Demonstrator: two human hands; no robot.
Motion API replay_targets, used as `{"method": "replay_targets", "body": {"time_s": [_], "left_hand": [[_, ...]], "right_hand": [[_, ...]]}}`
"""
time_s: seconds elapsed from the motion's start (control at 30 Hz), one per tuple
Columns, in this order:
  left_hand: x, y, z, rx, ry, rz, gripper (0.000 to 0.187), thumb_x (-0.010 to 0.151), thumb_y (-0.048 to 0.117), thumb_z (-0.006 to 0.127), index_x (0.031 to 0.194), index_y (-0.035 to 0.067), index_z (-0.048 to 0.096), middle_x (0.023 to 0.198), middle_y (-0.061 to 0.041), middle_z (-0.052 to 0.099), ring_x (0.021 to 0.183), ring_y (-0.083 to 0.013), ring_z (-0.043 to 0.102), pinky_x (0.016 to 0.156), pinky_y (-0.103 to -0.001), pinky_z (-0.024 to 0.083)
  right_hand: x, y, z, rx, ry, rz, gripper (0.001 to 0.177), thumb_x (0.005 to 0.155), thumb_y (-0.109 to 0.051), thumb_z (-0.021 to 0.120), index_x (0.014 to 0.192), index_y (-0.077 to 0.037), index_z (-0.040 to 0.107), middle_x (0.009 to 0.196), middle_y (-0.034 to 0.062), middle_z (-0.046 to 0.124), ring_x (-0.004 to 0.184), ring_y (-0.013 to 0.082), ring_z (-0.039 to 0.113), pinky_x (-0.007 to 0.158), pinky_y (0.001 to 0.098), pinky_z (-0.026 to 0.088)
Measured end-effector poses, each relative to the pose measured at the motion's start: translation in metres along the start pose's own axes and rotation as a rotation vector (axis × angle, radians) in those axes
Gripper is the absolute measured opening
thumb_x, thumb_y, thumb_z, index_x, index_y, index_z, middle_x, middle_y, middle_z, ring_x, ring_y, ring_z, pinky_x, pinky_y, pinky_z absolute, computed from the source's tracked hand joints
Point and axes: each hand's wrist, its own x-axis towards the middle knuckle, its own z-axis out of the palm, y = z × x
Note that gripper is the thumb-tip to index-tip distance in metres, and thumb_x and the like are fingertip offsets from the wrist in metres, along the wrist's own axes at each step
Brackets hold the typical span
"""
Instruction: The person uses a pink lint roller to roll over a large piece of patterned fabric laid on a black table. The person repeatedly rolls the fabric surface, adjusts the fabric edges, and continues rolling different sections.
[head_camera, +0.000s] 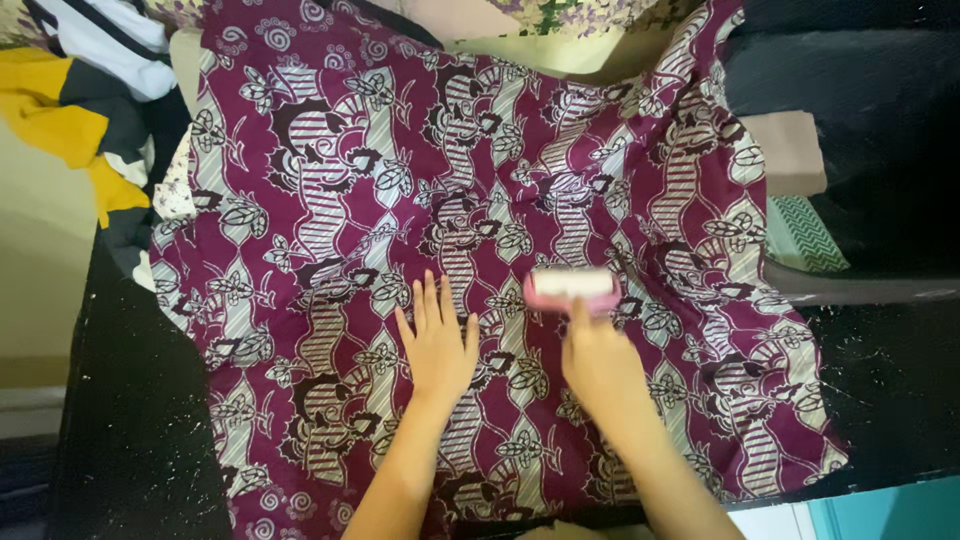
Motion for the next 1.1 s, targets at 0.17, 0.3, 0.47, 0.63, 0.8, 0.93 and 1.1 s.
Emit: {"method": "replay_targets", "body": {"time_s": [0.17,0.3,0.47,0.63,0.8,0.93,1.1], "left_hand": [[-0.001,-0.002,0.003,-0.014,-0.010,-0.006,0.073,0.100,0.041,0.049,0.158,0.000,0.030,0.166,-0.020,0.025,0.155,-0.0365,0.021,0.121,-0.062,0.011],[-0.001,-0.003,0.003,-0.014,-0.002,0.006,0.073,0.101,0.041,0.049,0.157,0.000,0.030,0.166,-0.021,0.025,0.155,-0.0370,0.020,0.121,-0.063,0.011],[-0.001,-0.002,0.003,-0.018,-0.013,0.002,0.073,0.100,0.041,0.049,0.157,-0.001,0.030,0.165,-0.022,0.025,0.154,-0.0379,0.020,0.120,-0.063,0.010],[-0.004,-0.003,0.004,-0.012,0.005,0.011,0.072,0.101,0.040,0.048,0.157,-0.001,0.030,0.165,-0.022,0.026,0.155,-0.0375,0.021,0.121,-0.063,0.011],[-0.001,-0.003,0.005,-0.009,0.003,0.002,0.073,0.100,0.040,0.049,0.157,-0.001,0.030,0.165,-0.022,0.026,0.154,-0.0377,0.021,0.121,-0.063,0.011],[-0.002,-0.002,0.004,-0.009,0.008,0.006,0.072,0.101,0.040,0.048,0.157,-0.001,0.030,0.166,-0.022,0.026,0.155,-0.0374,0.021,0.121,-0.063,0.011],[-0.001,-0.002,0.005,-0.009,0.003,0.002,0.071,0.101,0.039,0.049,0.156,-0.001,0.031,0.165,-0.021,0.026,0.154,-0.0375,0.021,0.120,-0.063,0.011]], "right_hand": [[0.098,0.011,0.039,0.009,0.184,-0.080,0.046,0.090,-0.005,0.060,0.132,0.009,0.050,0.087,0.0260,0.067,0.067,0.0421,0.071,0.056,0.0466,0.058],[0.124,0.004,0.043,-0.022,0.240,-0.088,0.054,0.084,-0.006,0.062,0.133,0.014,0.050,0.085,0.0286,0.067,0.063,0.0423,0.071,0.055,0.0461,0.059],[0.076,0.000,0.007,0.127,-0.001,0.006,0.039,0.096,-0.010,0.058,0.131,0.007,0.054,0.075,0.0277,0.069,0.068,0.0459,0.071,0.061,0.0530,0.057],[-0.011,-0.005,-0.040,0.152,-0.243,0.020,0.026,0.098,-0.017,0.055,0.116,0.002,0.054,0.078,0.0260,0.070,0.071,0.0456,0.071,0.062,0.0533,0.057],[-0.072,-0.024,-0.065,0.129,-0.298,-0.001,0.039,0.094,-0.014,0.055,0.130,0.000,0.050,0.092,0.0287,0.068,0.067,0.0437,0.072,0.056,0.0513,0.057],[-0.090,-0.033,-0.069,0.158,-0.391,-0.053,0.049,0.092,-0.014,0.057,0.136,0.002,0.046,0.096,0.0288,0.066,0.067,0.0435,0.072,0.055,0.0492,0.059],[-0.075,-0.049,-0.037,0.045,-0.336,-0.103,0.057,0.083,-0.005,0.060,0.137,0.006,0.045,0.094,0.0265,0.065,0.064,0.0394,0.071,0.055,0.0469,0.057]]}}
